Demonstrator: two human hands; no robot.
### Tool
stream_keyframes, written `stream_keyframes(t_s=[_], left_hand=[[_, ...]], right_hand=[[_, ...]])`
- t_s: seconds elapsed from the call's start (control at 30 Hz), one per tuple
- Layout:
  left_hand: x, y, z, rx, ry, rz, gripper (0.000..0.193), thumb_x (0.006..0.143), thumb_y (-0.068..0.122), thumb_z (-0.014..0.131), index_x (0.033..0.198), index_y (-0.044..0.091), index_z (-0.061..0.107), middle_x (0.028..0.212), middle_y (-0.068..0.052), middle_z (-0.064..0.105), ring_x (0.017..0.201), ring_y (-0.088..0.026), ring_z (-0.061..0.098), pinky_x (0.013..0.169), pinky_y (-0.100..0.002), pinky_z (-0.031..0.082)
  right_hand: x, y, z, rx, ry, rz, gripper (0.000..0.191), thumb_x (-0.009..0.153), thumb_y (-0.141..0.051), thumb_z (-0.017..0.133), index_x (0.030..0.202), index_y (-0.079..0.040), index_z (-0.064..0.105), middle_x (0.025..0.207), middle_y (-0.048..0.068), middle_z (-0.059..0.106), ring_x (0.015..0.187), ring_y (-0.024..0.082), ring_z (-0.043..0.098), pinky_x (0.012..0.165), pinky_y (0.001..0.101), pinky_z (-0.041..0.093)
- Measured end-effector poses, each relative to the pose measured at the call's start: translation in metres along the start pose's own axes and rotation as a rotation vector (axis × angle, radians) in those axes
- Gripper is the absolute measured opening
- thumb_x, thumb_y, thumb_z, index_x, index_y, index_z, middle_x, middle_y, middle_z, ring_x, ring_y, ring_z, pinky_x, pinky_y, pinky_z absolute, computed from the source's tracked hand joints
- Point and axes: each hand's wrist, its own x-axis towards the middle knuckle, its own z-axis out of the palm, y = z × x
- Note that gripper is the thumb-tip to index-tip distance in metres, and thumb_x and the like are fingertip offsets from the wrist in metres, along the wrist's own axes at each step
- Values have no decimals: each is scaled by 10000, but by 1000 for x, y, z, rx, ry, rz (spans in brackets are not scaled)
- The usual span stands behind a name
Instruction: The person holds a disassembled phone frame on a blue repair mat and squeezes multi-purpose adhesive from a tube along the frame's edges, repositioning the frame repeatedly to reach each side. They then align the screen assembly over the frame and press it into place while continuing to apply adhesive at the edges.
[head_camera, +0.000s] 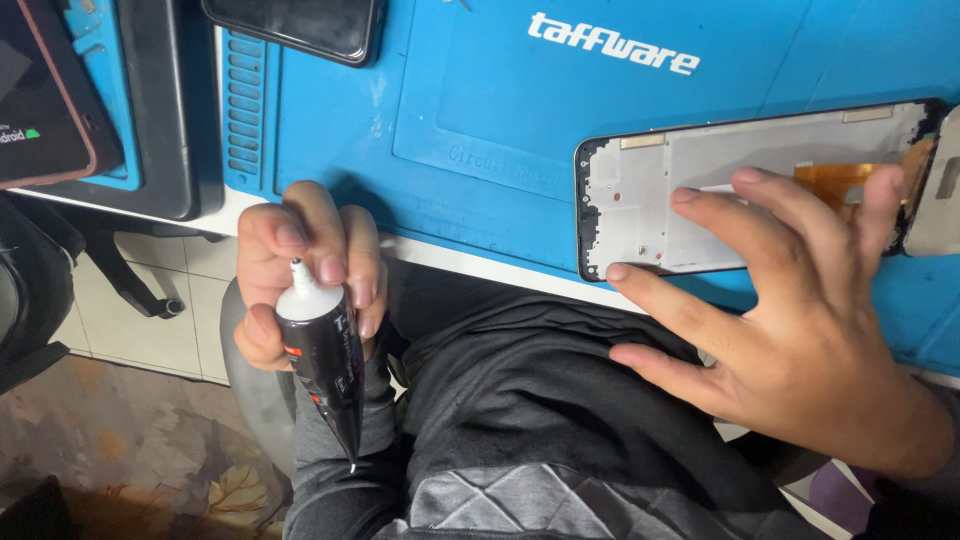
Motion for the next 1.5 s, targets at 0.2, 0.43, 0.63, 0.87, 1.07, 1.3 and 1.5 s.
stream_keyframes(t_s=[0.2, 0.43, 0.63, 0.87, 1.07, 1.3, 1.5], left_hand=[[0, -1, 0, -10, 12, 0, 433, 962, 290, 718, 1263, 16, 568, 1004, -108, 511, 794, -191, 551, 495, -228, 537], [-2, -2, 1, -13, 39, 4, 421, 959, 284, 723, 1251, 20, 572, 992, -109, 513, 789, -190, 556, 487, -223, 541], [-3, -2, 4, -6, 67, -2, 387, 964, 282, 725, 1200, 14, 578, 989, -104, 517, 787, -185, 556, 505, -223, 534], [-5, -3, 4, 2, 96, 18, 396, 968, 294, 721, 1196, 5, 573, 977, -106, 517, 772, -184, 559, 501, -225, 531], [-8, -5, 4, 19, 120, 35, 402, 971, 300, 720, 1198, 7, 566, 969, -107, 512, 771, -188, 558, 494, -231, 526], [-8, -4, 3, 18, 111, 32, 402, 967, 294, 718, 1204, 7, 563, 963, -108, 512, 766, -187, 557, 477, -224, 517], [-9, -7, 2, 0, 107, 45, 410, 969, 289, 715, 1221, -6, 582, 957, -110, 513, 769, -187, 560, 461, -211, 516]], right_hand=[[-4, 2, -4, 10, 12, 7, 530, 817, -534, 861, 1241, -235, 755, 1416, 190, 486, 1363, 459, 365, 1140, 771, 14], [-10, 6, -6, 35, 26, 52, 512, 812, -512, 858, 1228, -233, 754, 1414, 184, 500, 1362, 459, 373, 1133, 788, 21], [-16, 11, -8, 10, 24, 55, 518, 810, -523, 846, 1229, -232, 755, 1418, 181, 510, 1367, 465, 370, 1126, 782, 31], [-22, 17, -12, 1, 39, 63, 504, 806, -493, 851, 1219, -219, 757, 1415, 182, 512, 1362, 460, 369, 1114, 791, 62], [-28, 22, -14, -4, 60, 80, 515, 777, -454, 869, 1207, -195, 756, 1429, 176, 520, 1363, 453, 369, 1093, 796, 107], [-39, 28, -13, -3, 88, 96, 547, 759, -456, 888, 1212, -181, 754, 1421, 172, 532, 1400, 448, 350, 1084, 791, 108], [-50, 36, -9, 6, 108, 92, 562, 775, -485, 874, 1223, -170, 744, 1476, 181, 508, 1478, 477, 246, 1093, 798, 93]])
